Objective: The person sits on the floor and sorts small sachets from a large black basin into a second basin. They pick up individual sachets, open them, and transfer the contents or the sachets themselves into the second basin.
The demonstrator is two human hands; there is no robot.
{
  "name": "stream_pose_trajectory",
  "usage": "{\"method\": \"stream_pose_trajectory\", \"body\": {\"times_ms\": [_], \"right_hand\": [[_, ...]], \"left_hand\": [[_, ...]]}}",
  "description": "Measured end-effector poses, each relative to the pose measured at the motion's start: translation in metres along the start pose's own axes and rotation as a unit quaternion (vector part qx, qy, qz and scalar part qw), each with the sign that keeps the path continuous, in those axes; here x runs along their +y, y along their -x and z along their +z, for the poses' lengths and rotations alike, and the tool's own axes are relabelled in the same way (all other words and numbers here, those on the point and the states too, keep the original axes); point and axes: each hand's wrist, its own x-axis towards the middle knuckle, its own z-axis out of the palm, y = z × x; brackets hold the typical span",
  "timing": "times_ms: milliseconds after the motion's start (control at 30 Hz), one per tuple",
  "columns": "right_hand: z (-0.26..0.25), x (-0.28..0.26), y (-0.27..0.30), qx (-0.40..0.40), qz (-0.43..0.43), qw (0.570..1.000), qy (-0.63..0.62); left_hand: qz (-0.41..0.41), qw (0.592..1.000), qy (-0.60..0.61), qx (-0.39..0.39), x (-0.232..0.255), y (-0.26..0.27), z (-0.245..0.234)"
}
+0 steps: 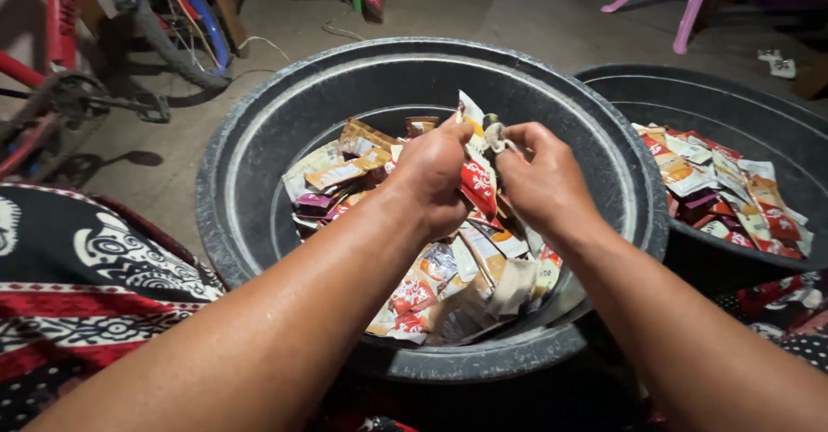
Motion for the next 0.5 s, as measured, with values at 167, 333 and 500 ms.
{"method": "stream_pose_trajectory", "body": {"times_ms": [167,333,500], "right_hand": [[0.015,-0.013,0.025,-0.082,0.084,0.992,-0.048],[0.024,-0.016,0.028,-0.106,0.078,0.989,-0.067],[0.003,0.014,-0.008,-0.027,0.273,0.920,-0.281]], "left_hand": [[0.081,0.990,-0.007,0.114,0.013,-0.009,-0.008],[0.090,0.988,0.043,0.118,0.017,-0.009,-0.016],[0.053,0.998,0.045,0.003,0.005,-0.005,-0.003]]}}
